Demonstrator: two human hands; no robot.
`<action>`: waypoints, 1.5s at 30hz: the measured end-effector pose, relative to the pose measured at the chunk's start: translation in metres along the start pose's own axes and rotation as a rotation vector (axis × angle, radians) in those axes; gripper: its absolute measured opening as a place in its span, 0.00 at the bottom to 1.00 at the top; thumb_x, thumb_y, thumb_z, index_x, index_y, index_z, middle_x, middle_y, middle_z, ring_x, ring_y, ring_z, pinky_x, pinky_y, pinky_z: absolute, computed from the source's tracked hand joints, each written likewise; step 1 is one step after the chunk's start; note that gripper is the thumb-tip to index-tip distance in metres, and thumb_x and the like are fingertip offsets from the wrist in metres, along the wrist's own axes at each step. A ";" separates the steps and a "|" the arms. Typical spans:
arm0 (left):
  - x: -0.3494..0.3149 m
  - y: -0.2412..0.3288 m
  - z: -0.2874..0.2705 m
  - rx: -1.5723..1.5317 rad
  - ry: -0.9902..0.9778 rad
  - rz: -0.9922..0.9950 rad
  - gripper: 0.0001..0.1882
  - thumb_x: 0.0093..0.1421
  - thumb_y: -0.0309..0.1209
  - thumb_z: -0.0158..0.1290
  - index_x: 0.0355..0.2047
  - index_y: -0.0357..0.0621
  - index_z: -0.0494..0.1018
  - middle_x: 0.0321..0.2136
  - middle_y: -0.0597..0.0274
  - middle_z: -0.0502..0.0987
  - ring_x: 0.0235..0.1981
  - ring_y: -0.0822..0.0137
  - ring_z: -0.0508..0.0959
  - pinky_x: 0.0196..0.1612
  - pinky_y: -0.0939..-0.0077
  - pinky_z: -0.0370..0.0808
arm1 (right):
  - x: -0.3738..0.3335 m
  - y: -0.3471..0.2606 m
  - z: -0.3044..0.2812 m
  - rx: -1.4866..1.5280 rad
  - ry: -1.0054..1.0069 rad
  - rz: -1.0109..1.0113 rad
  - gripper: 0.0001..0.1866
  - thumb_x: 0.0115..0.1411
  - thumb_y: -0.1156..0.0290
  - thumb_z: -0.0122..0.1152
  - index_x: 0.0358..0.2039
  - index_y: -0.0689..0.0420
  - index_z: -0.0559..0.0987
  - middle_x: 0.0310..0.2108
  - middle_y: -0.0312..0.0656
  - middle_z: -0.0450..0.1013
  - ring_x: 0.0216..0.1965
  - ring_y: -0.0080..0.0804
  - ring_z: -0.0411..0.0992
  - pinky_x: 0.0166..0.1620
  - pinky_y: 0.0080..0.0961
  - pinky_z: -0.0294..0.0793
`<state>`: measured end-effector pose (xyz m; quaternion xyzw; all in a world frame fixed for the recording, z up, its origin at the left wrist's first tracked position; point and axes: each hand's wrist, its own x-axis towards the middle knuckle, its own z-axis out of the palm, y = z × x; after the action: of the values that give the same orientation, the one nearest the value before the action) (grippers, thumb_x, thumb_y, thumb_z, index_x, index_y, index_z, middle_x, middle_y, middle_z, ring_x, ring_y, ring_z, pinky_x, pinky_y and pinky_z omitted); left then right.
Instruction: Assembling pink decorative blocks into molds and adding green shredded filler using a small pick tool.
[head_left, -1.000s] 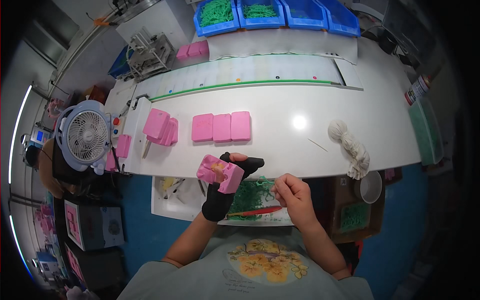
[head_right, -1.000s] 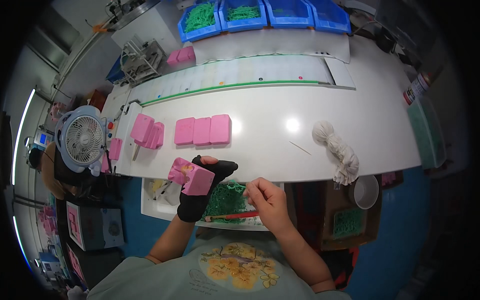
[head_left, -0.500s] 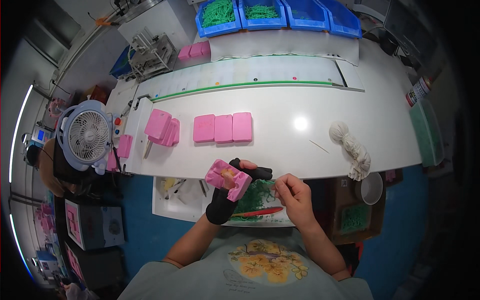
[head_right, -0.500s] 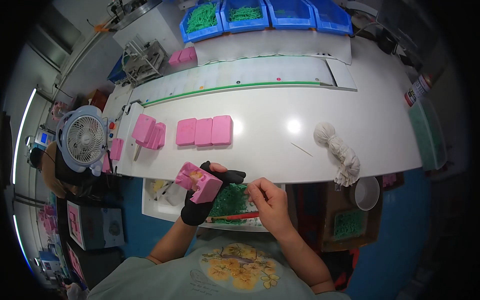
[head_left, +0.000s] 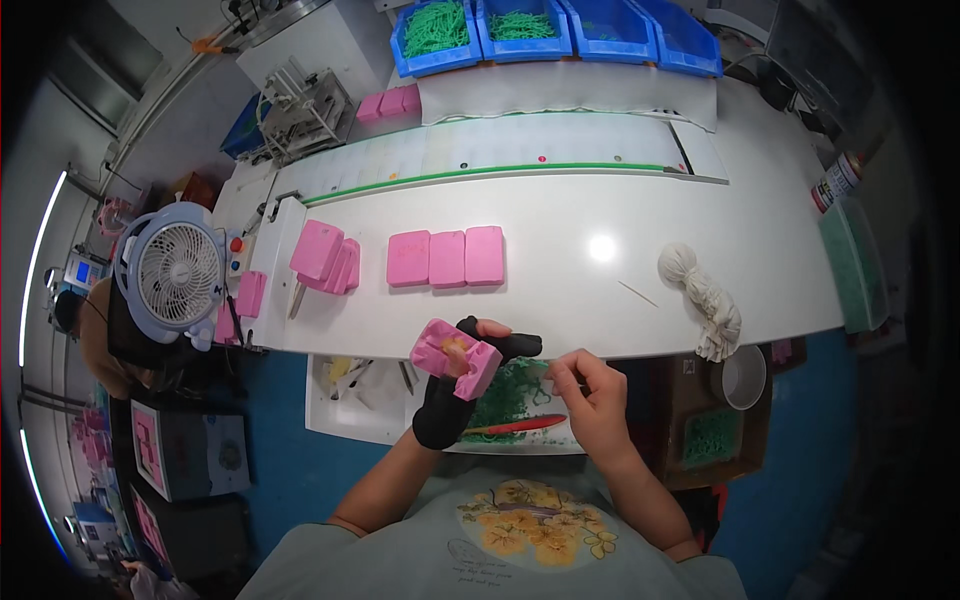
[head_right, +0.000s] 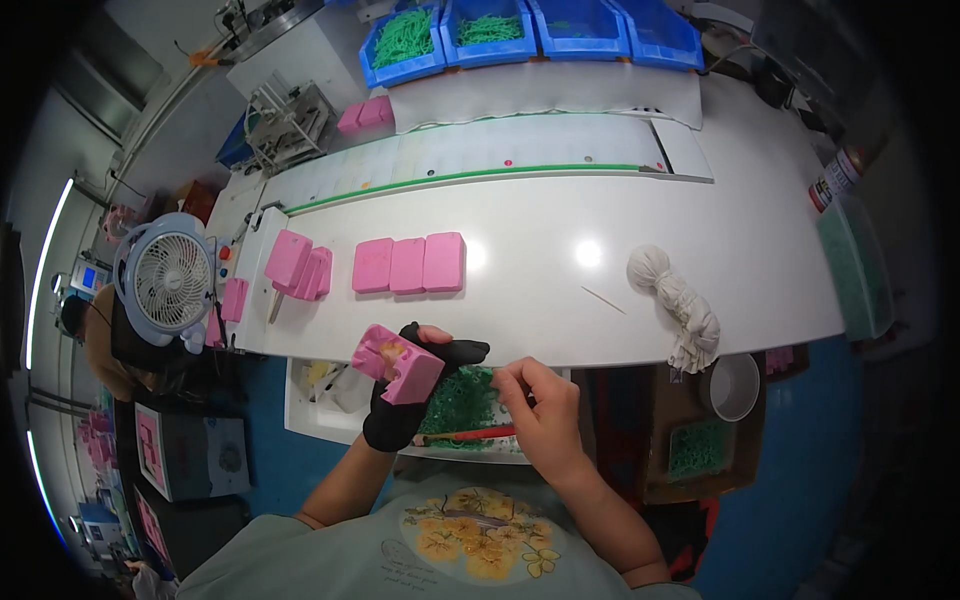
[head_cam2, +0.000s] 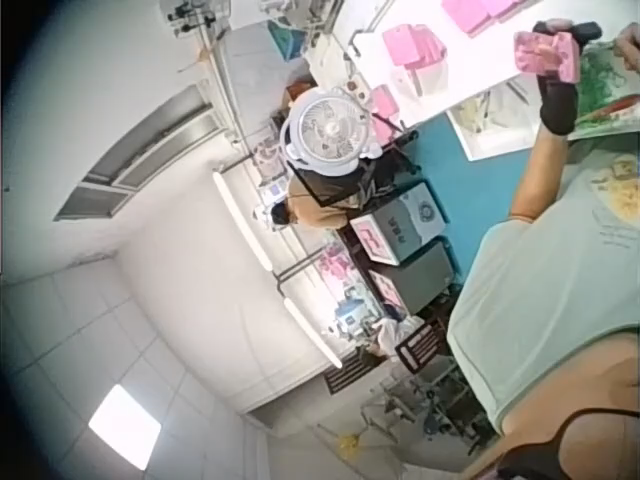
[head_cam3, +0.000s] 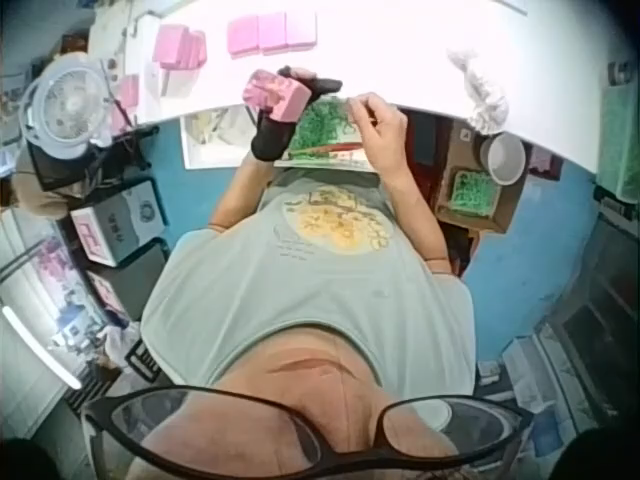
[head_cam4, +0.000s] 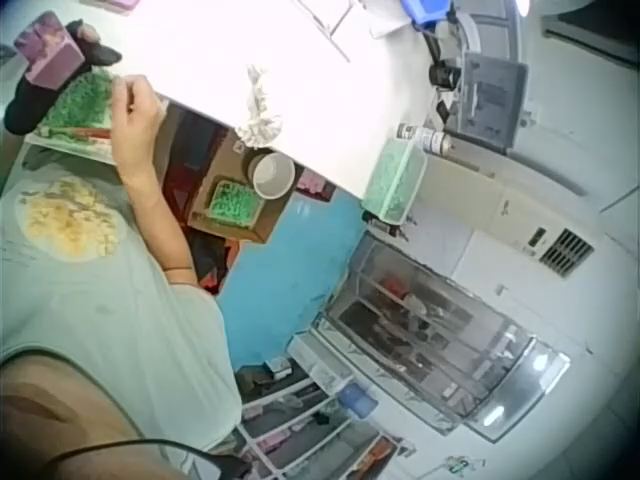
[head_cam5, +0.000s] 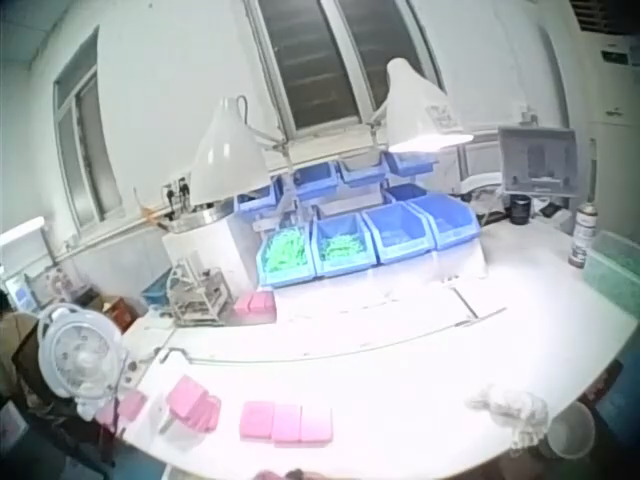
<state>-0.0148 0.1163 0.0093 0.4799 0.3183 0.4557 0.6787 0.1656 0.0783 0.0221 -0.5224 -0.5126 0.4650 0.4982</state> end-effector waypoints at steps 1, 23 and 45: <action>-0.001 -0.004 -0.002 0.018 0.053 -0.004 0.42 0.57 0.69 0.37 0.48 0.38 0.64 0.45 0.46 0.76 0.49 0.60 0.74 0.55 0.68 0.67 | -0.001 -0.003 0.000 -0.102 0.042 -0.056 0.09 0.61 0.72 0.57 0.26 0.64 0.75 0.17 0.38 0.69 0.18 0.18 0.63 0.23 0.19 0.61; 0.007 0.015 -0.016 0.070 0.239 0.197 0.21 0.66 0.46 0.40 0.44 0.39 0.64 0.46 0.46 0.72 0.49 0.55 0.74 0.53 0.62 0.70 | 0.038 -0.029 -0.117 -0.395 0.666 -0.351 0.05 0.60 0.75 0.57 0.28 0.63 0.75 0.20 0.40 0.72 0.19 0.25 0.68 0.23 0.22 0.64; 0.020 0.027 -0.025 0.764 -0.079 0.135 0.25 0.41 0.22 0.57 0.43 0.41 0.65 0.37 0.60 0.67 0.39 0.65 0.71 0.45 0.73 0.69 | 0.052 -0.008 -0.172 -0.947 0.190 -0.431 0.20 0.55 0.67 0.64 0.47 0.58 0.74 0.41 0.46 0.73 0.43 0.44 0.71 0.47 0.36 0.71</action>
<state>-0.0374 0.1468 0.0263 0.7351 0.4064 0.3292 0.4313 0.3388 0.1226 0.0436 -0.6127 -0.7149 0.0200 0.3364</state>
